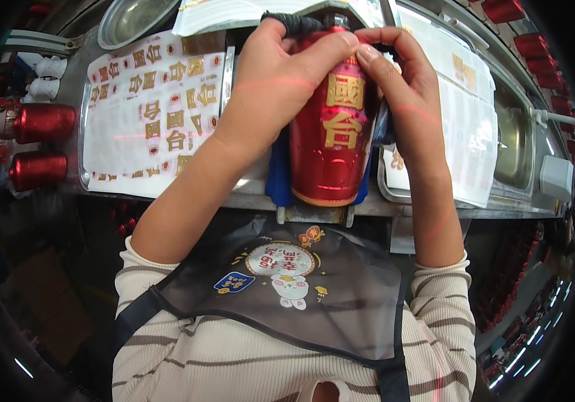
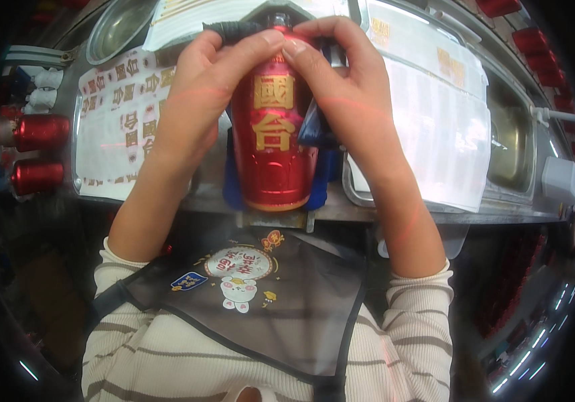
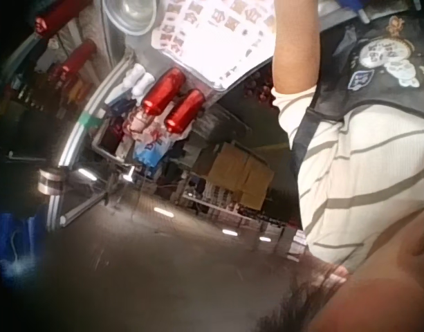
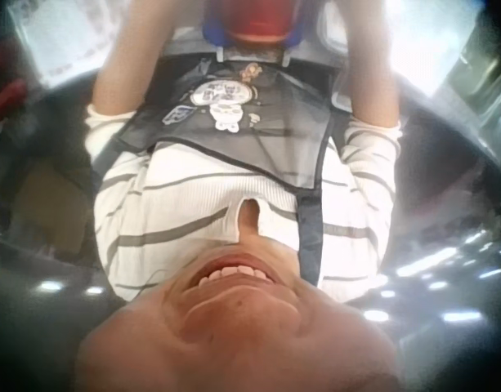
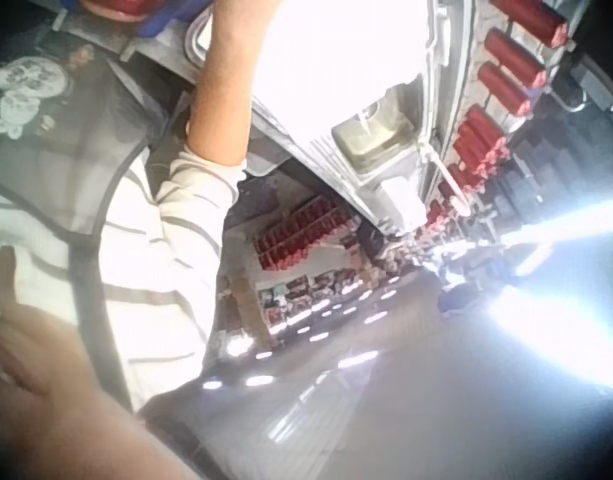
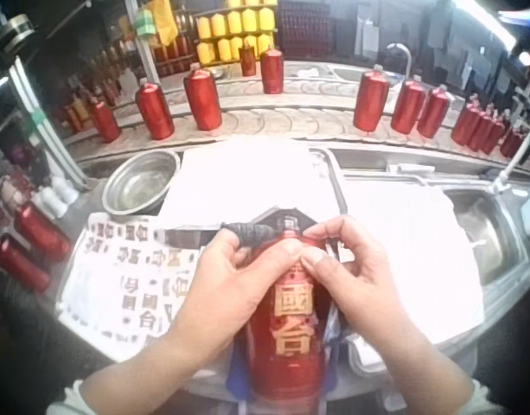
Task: The person applies gold stickers to red cylindrical cans using a blue cloth. They peel stickers from a sheet, place them on the can, and smooth them with the cloth. The person handles multiple cans one at a time, rotating each can to align and press the label.
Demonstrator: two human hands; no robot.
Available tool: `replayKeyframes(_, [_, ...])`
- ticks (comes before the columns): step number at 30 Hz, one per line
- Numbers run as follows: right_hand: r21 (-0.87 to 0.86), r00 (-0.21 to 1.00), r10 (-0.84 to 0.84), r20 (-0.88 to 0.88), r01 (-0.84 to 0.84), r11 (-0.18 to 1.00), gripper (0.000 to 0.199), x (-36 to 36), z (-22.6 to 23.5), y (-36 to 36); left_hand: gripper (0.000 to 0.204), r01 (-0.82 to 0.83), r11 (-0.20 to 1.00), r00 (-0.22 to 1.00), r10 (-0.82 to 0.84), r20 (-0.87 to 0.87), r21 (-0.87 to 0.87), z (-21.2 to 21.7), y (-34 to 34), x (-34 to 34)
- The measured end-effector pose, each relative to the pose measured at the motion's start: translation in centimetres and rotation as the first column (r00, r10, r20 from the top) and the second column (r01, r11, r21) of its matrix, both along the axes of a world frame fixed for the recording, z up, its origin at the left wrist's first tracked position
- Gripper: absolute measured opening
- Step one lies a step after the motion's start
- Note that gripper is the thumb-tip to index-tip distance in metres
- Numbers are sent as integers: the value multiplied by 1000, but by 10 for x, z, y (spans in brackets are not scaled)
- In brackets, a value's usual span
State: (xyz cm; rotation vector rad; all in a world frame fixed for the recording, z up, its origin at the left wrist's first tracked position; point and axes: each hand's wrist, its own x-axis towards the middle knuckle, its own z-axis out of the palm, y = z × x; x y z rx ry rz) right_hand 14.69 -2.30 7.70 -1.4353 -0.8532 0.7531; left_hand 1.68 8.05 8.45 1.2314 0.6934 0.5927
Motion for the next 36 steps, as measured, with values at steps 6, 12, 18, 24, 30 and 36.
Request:
replayKeyframes(6, [-44,994,-74,-81,71,997,35,-4,-7,-26,48,-73,995,995,77,62,-64,-3,-15,-14])
replayKeyframes(12, [-24,970,-39,-240,34,999,55,-36,-14,-54,42,46,997,991,-38,126,-59,-30,-37,-50])
replayKeyframes(18, [-6,992,-6,-126,5,1000,57,-33,-20,-51,44,66,997,994,-62,93,-33,-32,-36,-51])
replayKeyframes(24, [-17,980,-10,-200,7,1000,63,-35,-16,-50,47,85,995,992,-80,97,-43,-29,-33,-51])
replayKeyframes(30, [19,992,-41,-120,44,999,70,-37,-23,-49,50,112,994,992,-110,67,-19,-27,-34,-51])
replayKeyframes(36, [12,967,-14,-256,18,1000,61,-33,-16,-50,54,115,993,989,-111,100,-40,-29,-34,-52])
